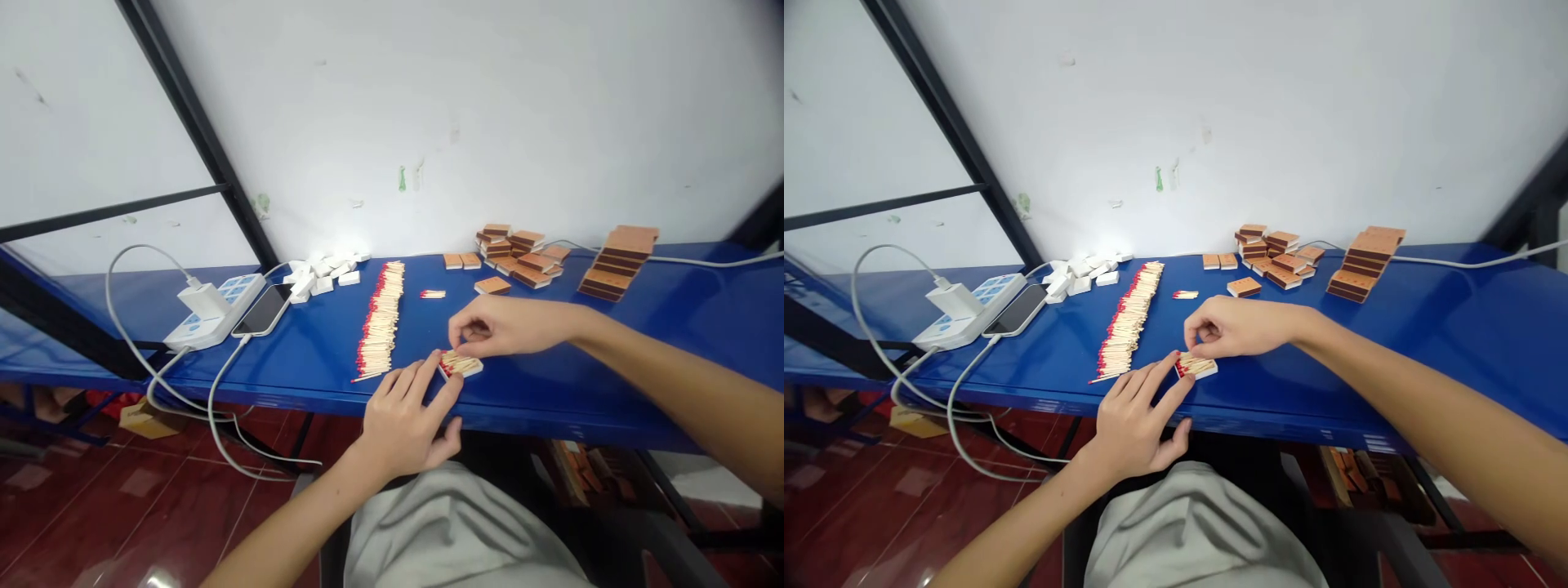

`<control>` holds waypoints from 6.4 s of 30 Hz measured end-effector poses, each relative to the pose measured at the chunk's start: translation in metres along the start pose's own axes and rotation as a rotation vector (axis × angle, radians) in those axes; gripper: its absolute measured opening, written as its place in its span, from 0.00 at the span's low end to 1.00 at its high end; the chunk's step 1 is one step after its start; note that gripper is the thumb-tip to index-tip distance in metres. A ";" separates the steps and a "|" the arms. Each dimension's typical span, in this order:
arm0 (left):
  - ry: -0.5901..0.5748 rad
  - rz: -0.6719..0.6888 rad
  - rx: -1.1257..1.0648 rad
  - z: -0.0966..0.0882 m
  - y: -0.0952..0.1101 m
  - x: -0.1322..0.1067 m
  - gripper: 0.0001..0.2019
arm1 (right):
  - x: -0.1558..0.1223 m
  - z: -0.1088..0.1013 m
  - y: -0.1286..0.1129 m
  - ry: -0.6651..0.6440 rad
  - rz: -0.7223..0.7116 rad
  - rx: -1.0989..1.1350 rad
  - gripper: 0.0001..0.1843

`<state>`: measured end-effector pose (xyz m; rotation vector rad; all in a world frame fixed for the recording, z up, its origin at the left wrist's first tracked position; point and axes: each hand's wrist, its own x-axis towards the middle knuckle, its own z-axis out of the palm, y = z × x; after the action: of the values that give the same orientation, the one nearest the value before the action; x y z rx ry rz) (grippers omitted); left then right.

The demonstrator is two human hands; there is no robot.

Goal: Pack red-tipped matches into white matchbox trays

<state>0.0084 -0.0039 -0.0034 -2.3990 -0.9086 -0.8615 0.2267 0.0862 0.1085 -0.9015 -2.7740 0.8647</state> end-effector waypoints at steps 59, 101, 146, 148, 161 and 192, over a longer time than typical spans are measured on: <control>-0.034 -0.075 -0.072 -0.006 0.002 0.004 0.23 | 0.009 0.007 0.009 -0.039 0.018 0.160 0.15; 0.032 -0.006 -0.011 0.001 -0.001 0.000 0.26 | 0.042 0.024 0.071 0.440 -0.013 -0.452 0.21; 0.070 0.003 0.024 0.004 -0.001 0.000 0.23 | 0.052 0.026 0.099 0.577 0.055 -0.240 0.16; 0.072 0.006 0.025 0.004 -0.001 0.000 0.23 | 0.052 0.027 0.099 0.582 0.047 -0.255 0.16; 0.071 0.003 0.017 0.004 -0.001 -0.001 0.24 | 0.042 0.031 0.083 0.580 0.024 -0.326 0.18; 0.073 -0.004 0.019 0.005 0.000 -0.001 0.22 | 0.063 0.000 0.085 0.459 0.118 -0.433 0.15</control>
<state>0.0097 -0.0016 -0.0079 -2.3340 -0.8896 -0.9311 0.2187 0.1784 0.0571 -1.1576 -2.5428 0.0329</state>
